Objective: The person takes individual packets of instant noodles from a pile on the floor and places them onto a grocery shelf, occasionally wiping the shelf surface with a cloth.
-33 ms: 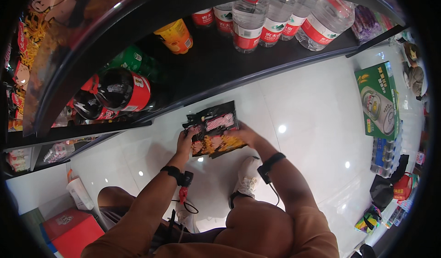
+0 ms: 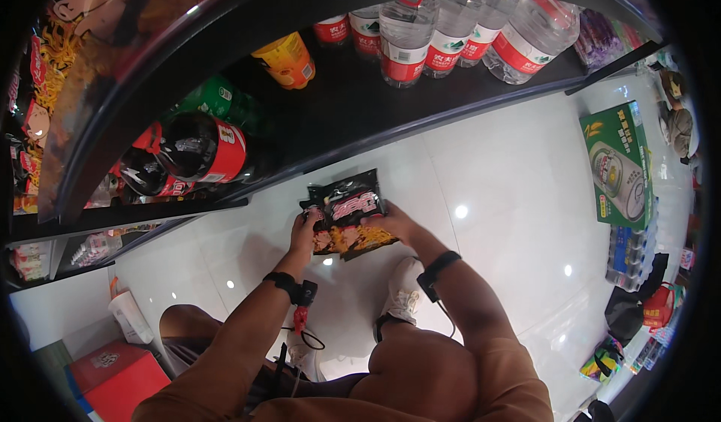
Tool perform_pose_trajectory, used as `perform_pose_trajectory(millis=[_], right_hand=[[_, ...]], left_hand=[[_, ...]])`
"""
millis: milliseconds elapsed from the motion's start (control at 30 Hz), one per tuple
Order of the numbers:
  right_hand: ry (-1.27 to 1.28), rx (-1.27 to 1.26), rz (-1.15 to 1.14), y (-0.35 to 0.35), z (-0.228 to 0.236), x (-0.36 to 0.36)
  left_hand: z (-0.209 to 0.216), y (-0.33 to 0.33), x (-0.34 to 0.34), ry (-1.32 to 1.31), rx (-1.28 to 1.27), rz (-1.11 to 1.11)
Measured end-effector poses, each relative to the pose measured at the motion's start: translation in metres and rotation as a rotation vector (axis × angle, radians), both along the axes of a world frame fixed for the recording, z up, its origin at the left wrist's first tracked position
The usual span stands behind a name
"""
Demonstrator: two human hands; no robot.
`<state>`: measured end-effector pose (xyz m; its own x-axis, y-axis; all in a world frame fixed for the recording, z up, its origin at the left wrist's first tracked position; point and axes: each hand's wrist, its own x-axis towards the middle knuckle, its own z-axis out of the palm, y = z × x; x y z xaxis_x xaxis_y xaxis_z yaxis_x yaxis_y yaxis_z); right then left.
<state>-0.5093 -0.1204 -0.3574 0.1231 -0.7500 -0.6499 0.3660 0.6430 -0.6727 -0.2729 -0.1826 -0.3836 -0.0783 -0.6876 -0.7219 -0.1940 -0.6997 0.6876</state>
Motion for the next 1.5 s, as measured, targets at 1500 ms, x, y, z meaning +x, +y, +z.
perform_pose_trajectory(millis=[1500], right_hand=[[0.162,-0.783,0.028,-0.21,0.603,0.177]], left_hand=[[0.588,-0.118,0.123,0.339,-1.333,0.3]])
